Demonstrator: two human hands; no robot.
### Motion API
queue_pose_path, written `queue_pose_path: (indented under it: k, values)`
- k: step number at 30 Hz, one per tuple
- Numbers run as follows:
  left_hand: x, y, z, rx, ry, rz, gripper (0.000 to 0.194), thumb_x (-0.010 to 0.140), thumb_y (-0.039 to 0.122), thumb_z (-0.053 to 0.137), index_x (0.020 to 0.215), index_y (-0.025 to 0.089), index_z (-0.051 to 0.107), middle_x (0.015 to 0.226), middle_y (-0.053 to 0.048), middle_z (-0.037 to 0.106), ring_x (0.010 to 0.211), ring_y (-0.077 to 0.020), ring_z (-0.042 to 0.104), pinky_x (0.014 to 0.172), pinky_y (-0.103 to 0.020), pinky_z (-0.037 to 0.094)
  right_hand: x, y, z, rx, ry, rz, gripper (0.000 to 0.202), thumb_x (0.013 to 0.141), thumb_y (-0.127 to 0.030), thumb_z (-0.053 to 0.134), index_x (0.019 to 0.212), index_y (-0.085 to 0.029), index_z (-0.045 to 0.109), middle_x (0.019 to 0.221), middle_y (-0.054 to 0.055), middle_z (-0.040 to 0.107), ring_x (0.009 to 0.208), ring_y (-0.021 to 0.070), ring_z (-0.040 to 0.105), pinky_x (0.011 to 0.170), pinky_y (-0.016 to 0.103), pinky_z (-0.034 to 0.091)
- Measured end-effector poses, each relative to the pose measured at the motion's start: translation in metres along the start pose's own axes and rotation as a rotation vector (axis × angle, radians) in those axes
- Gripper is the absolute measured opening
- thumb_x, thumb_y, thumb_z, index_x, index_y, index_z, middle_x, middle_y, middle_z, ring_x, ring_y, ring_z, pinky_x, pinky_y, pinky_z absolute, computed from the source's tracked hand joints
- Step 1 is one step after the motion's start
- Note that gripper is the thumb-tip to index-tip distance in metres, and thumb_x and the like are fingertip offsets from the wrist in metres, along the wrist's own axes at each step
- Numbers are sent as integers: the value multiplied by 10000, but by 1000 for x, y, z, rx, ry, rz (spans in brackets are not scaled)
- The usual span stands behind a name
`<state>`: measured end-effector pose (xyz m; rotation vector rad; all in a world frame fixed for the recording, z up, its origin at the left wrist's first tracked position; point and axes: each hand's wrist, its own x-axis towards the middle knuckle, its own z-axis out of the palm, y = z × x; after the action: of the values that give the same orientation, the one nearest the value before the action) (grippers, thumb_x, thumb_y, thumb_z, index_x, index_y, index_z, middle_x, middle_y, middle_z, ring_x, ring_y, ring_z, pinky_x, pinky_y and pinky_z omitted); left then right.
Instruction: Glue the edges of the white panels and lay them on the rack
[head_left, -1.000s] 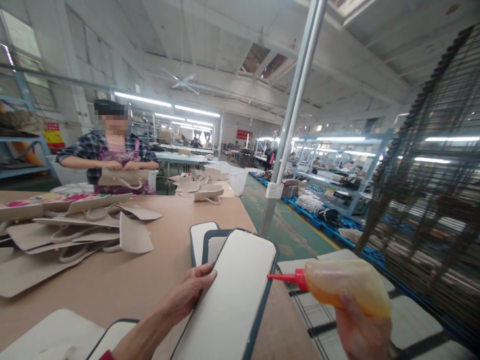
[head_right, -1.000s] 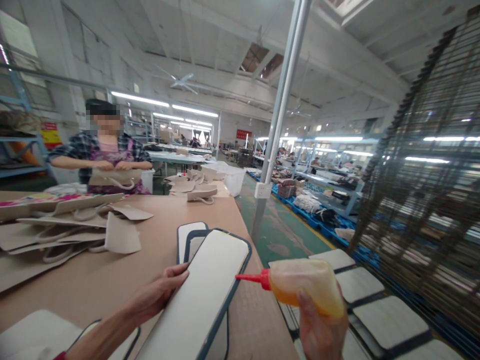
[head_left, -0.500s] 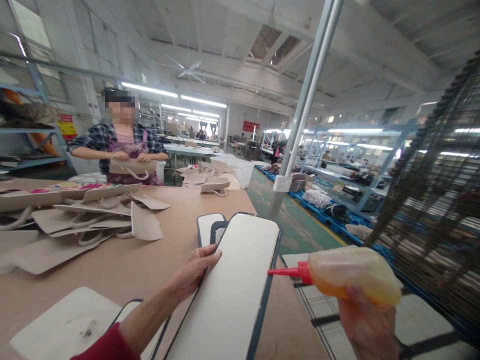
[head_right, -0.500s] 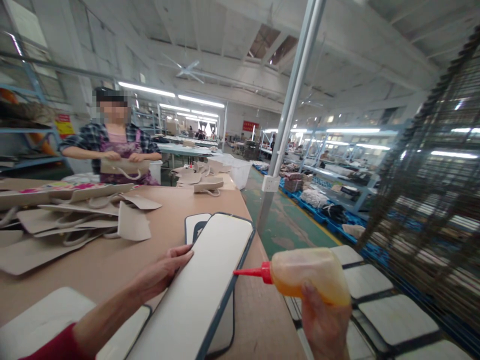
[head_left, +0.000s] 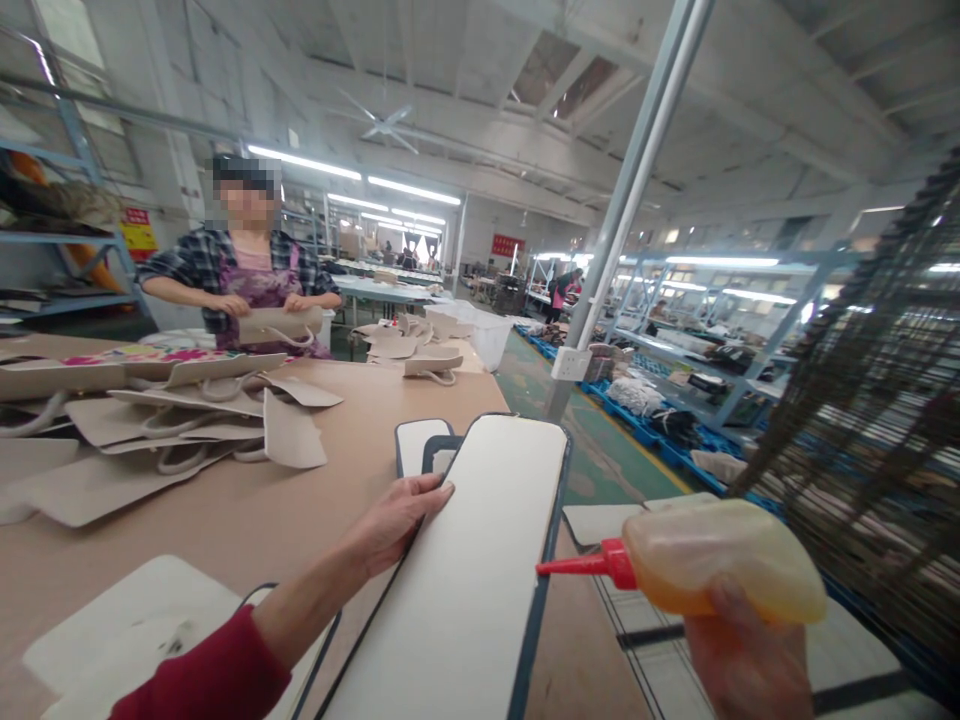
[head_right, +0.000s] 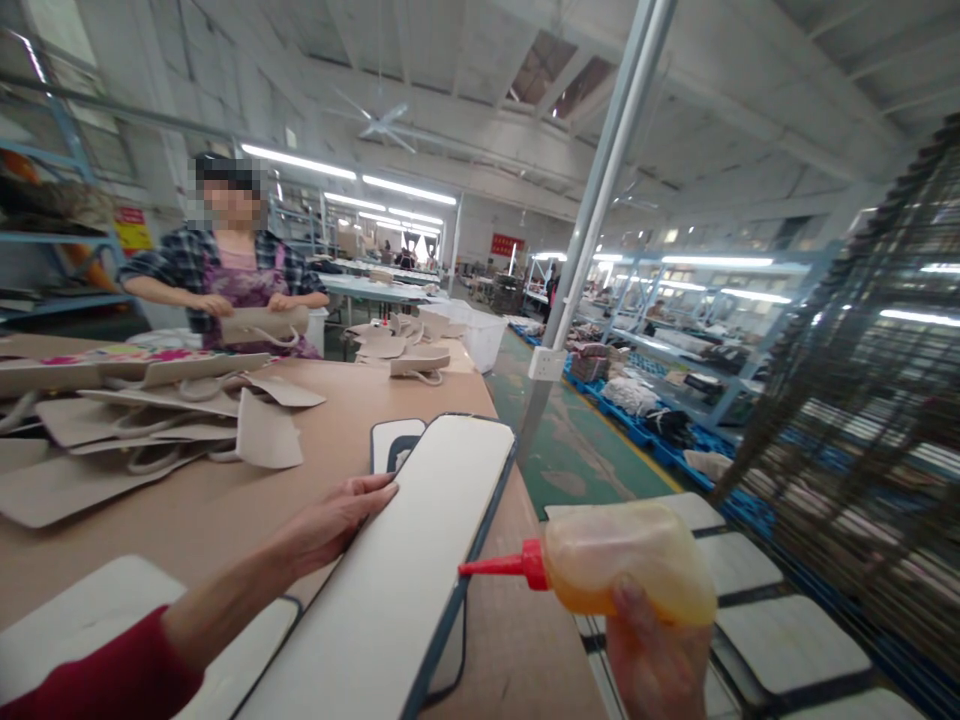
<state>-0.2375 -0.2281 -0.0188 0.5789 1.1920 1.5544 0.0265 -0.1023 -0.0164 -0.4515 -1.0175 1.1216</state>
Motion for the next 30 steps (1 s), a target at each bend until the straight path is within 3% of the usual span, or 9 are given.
queue_pose_path:
  k: [5, 11, 16, 22, 27, 30]
  values:
    - [6, -3, -4, -5, -38, 13, 405, 647, 340, 844, 943, 103, 700, 748, -68, 746, 606, -167, 689, 571, -230, 529, -3, -2, 1, -6, 7, 46, 622, 534, -321, 868, 1109, -223, 653, 1060, 99, 684, 805, 253, 670, 602, 330, 597]
    - [10, -1, -4, 0, -41, 21, 407, 640, 362, 846, 907, 94, 697, 735, -83, 742, 605, -168, 685, 567, -231, 529, -7, -4, -1, -13, 8, 83, 629, 533, -327, 874, 1111, -220, 649, 1012, 108, 697, 701, 249, 670, 542, 332, 588]
    - [15, 4, -2, 10, -62, 47, 345, 670, 350, 827, 870, 102, 695, 700, -68, 731, 576, -156, 670, 550, -226, 517, -7, -1, -7, -32, 32, 85, 673, 527, -302, 859, 1157, -227, 633, 1018, 117, 702, 763, 295, 686, 493, 328, 578]
    - [21, 11, 0, -13, -43, 59, 268, 687, 295, 816, 833, 110, 691, 691, -73, 728, 561, -159, 657, 549, -245, 515, -5, 7, -30, -92, -138, 67, 661, 686, -327, 790, 1295, -246, 545, 1112, 131, 681, 963, 360, 667, 706, 470, 609]
    - [27, 17, 1, 9, -18, 51, 236, 699, 280, 805, 804, 105, 687, 665, -64, 718, 532, -148, 636, 522, -243, 504, -8, 5, -31, -11, -139, 88, 699, 679, -329, 806, 1319, -270, 532, 1273, 117, 608, 1151, 369, 583, 788, 476, 602]
    - [32, 19, 1, 19, -10, 61, 221, 705, 270, 801, 781, 104, 678, 651, -62, 712, 517, -144, 631, 512, -240, 506, -11, 3, -30, -2, -147, 122, 704, 674, -356, 816, 1313, -257, 535, 1254, 125, 617, 1130, 382, 594, 785, 502, 599]
